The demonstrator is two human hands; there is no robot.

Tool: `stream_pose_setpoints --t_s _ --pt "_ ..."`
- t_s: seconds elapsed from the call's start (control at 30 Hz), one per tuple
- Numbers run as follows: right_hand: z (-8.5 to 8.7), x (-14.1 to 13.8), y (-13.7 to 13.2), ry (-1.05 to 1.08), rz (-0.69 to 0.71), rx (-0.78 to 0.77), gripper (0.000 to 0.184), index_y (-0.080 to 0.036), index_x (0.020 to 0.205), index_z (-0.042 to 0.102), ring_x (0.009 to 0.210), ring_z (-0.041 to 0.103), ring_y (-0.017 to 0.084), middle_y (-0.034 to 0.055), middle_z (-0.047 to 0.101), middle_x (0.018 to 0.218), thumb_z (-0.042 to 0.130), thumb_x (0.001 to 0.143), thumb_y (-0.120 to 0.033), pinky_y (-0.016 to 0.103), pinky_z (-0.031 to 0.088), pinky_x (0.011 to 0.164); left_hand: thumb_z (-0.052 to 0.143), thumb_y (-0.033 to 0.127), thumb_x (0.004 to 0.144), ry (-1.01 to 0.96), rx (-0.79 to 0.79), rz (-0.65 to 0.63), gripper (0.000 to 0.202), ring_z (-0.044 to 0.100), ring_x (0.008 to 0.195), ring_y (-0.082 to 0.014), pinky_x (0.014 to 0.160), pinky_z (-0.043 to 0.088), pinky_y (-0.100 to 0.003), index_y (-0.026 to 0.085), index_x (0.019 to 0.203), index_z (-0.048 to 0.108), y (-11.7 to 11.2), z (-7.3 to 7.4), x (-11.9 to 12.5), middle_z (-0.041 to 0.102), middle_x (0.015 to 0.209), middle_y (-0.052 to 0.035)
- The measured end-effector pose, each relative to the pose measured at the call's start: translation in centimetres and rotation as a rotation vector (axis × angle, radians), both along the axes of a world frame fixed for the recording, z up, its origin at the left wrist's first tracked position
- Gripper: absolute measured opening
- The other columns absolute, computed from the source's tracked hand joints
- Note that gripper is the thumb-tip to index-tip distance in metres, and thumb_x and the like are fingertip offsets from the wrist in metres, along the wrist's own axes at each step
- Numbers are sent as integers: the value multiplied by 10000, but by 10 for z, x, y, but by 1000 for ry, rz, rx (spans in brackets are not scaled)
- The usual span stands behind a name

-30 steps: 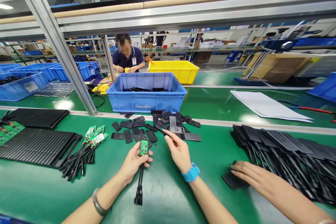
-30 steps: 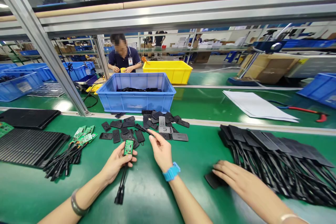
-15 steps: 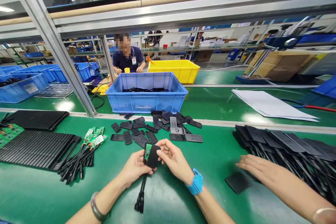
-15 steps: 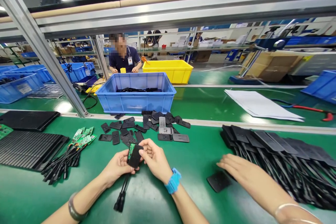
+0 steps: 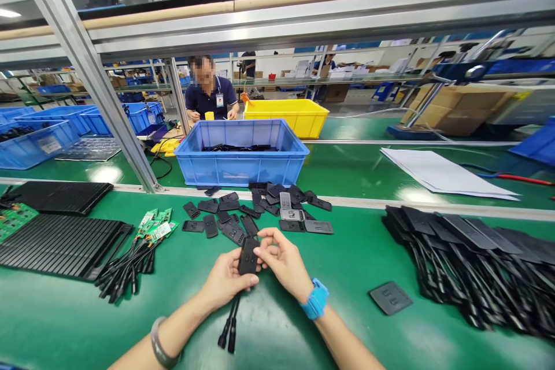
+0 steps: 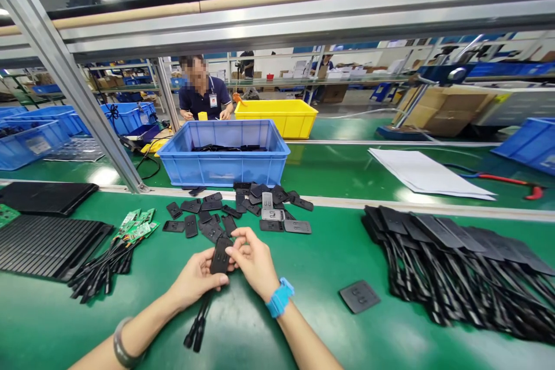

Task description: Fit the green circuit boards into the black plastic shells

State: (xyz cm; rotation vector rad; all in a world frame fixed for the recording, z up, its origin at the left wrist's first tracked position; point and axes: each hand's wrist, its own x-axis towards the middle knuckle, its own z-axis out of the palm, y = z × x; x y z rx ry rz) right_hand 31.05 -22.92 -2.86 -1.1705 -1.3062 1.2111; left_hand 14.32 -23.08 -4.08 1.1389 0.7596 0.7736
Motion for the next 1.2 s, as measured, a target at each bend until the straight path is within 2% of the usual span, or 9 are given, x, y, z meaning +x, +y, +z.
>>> stream_pose_setpoints --t_s 0.2,0.33,0.43,0.53,0.67,0.8,0.93,1.07,1.2 --pt "-5 -6 1 40 134 -51 401 -174 893 553 532 491 93 -28 524 680 500 861 -571 211 400 480 717 303 744 70 66 40 602 686 783 -202 628 547 -265 196 1306 531 -5 2 1 698 975 -102" --pt "-12 -12 -1 -45 37 -32 399 -175 811 558 534 463 103 -38 481 619 464 885 -555 222 396 499 708 320 749 81 45 71 568 697 733 -211 636 561 -291 164 1274 558 -7 -1 3 703 911 -108" --pt "-11 -19 -8 -277 -61 99 364 -168 1039 602 704 558 165 32 590 815 429 915 -464 290 487 654 718 320 749 26 25 97 613 692 791 -211 705 564 -315 157 1307 520 -8 -6 7 690 999 -131" --pt "-4 -25 -16 -625 -128 266 565 -135 1360 433 1007 538 259 130 577 1108 539 852 -358 402 459 901 778 297 690 -67 18 109 809 663 948 -220 868 526 -351 207 1404 407 -9 -11 8 646 1150 -141" --pt "8 -13 -19 -996 -104 218 607 -60 1410 361 1066 534 278 182 571 1155 485 834 -207 396 446 932 817 287 649 -60 -13 -21 1005 618 1081 -253 930 484 -381 260 1479 252 -10 -12 3 595 1253 -163" --pt "17 21 -10 -1371 -126 -20 569 -34 1293 499 981 606 294 210 619 1073 575 739 -139 366 478 834 780 327 702 -7 30 -52 879 570 1155 -276 923 475 -388 287 1451 322 -6 -9 -3 539 1331 -174" --pt "22 50 -1 -1500 -244 -138 484 -92 1214 560 884 635 312 221 640 1014 559 734 -37 383 483 708 768 326 709 31 72 -30 783 617 1049 -260 858 499 -367 277 1403 407 -3 -5 -5 584 1257 -167" --pt "26 44 0 -1553 -351 -89 436 -94 1255 526 959 600 322 238 604 1074 411 842 -11 413 465 740 735 288 735 63 132 -11 660 622 1003 -229 794 507 -307 246 1340 476 1 -2 -9 592 1232 -158" --pt "19 5 -10 -1471 -141 174 336 -192 1197 565 954 590 257 121 623 1039 462 887 -114 363 457 793 667 254 773 191 291 59 507 624 878 -175 706 501 -257 211 1262 539 9 -2 -14 619 1162 -133"
